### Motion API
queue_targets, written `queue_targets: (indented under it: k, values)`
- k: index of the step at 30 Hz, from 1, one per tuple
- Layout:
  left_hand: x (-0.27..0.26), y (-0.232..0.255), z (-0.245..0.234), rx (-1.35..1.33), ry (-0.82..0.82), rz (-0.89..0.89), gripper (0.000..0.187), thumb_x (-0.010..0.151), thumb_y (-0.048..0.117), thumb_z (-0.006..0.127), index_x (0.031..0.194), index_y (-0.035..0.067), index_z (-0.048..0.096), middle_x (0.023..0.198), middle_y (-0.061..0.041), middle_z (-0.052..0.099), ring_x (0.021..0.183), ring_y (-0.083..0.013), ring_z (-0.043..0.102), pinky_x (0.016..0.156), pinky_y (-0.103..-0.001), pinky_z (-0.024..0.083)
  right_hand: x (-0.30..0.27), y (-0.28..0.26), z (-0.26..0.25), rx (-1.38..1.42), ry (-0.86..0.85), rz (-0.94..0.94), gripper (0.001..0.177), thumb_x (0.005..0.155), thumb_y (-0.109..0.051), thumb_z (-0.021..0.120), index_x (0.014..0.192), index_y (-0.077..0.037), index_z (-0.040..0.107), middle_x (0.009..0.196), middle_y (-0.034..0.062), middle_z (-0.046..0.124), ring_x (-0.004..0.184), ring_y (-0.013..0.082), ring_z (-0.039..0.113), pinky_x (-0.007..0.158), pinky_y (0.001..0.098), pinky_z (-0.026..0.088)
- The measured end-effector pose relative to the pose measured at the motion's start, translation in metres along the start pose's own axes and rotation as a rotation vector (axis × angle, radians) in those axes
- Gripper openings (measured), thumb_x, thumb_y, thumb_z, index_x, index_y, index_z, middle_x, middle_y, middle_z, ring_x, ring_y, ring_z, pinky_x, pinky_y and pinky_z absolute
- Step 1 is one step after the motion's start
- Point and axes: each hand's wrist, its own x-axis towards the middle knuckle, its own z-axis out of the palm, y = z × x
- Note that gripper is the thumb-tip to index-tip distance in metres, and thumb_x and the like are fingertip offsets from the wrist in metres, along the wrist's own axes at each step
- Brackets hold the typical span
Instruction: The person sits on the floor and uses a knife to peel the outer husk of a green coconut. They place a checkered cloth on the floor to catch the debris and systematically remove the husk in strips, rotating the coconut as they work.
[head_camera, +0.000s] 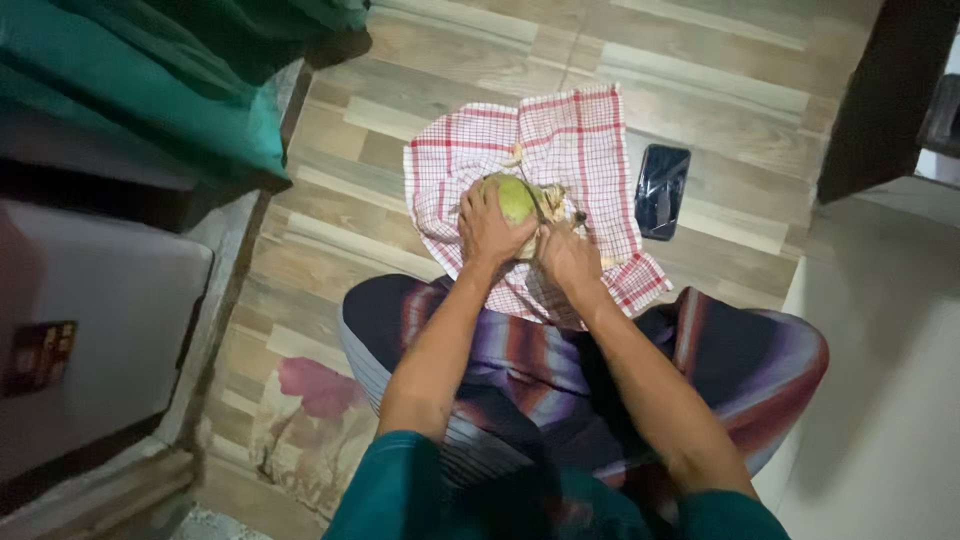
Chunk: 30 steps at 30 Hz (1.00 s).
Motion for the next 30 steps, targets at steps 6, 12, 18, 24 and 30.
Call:
queue_targets:
  k: [6,12,18,24,30]
  values:
    - [0.002,-0.010,0.005,-0.014,0.016,0.020,0.091,0.068,0.051,0.083,0.138,0.004,0.049,0.142,-0.020,0.048,0.130,-0.0405,0.044,0.106,-0.056,0.041,-0.009,0.018,0.009,-0.098,-0.036,-0.022,0.048,0.106,-0.038,0.041,0.111,0.006,0.057,0.081,0.0319,0.070,0.077,0.0506,0.071,0.071,0.0626,0.054]
    - [0.005,-0.011,0.009,-0.023,0.022,0.014,0.091,0.066,0.051,0.084,0.138,0.006,0.051,0.138,-0.019,0.049,0.131,-0.0412,0.043,0.108,-0.056,0.040,0.038,0.007,0.015,-0.050,-0.026,0.037,0.048,0.106,-0.040,0.039,0.098,0.001,0.062,0.083,0.0293,0.071,0.077,0.0485,0.071,0.075,0.0605,0.055]
    - [-0.001,-0.010,0.003,-0.050,0.027,0.044,0.092,0.065,0.053,0.085,0.135,0.004,0.052,0.140,-0.020,0.049,0.130,-0.0417,0.043,0.108,-0.057,0.040,0.019,0.013,0.020,-0.120,0.027,-0.083,0.049,0.106,-0.040,0.039,0.098,0.003,0.062,0.084,0.0276,0.071,0.076,0.0471,0.072,0.071,0.0592,0.056]
    - [0.004,-0.019,0.015,-0.010,0.023,0.081,0.091,0.066,0.052,0.084,0.136,0.003,0.052,0.142,-0.021,0.049,0.130,-0.0418,0.044,0.107,-0.056,0.040,0.001,0.008,0.002,-0.067,-0.106,0.065,0.052,0.103,-0.037,0.043,0.118,0.010,0.058,0.085,0.0322,0.072,0.076,0.0481,0.071,0.069,0.0586,0.056]
    - [0.011,-0.028,0.016,-0.031,0.029,0.120,0.091,0.068,0.054,0.085,0.136,0.004,0.052,0.142,-0.021,0.051,0.131,-0.0415,0.046,0.111,-0.054,0.040,0.052,-0.004,-0.006,-0.099,-0.325,0.022,0.040,0.093,-0.027,0.047,0.097,0.003,0.074,0.102,0.0283,0.073,0.097,0.0457,0.072,0.083,0.0562,0.058]
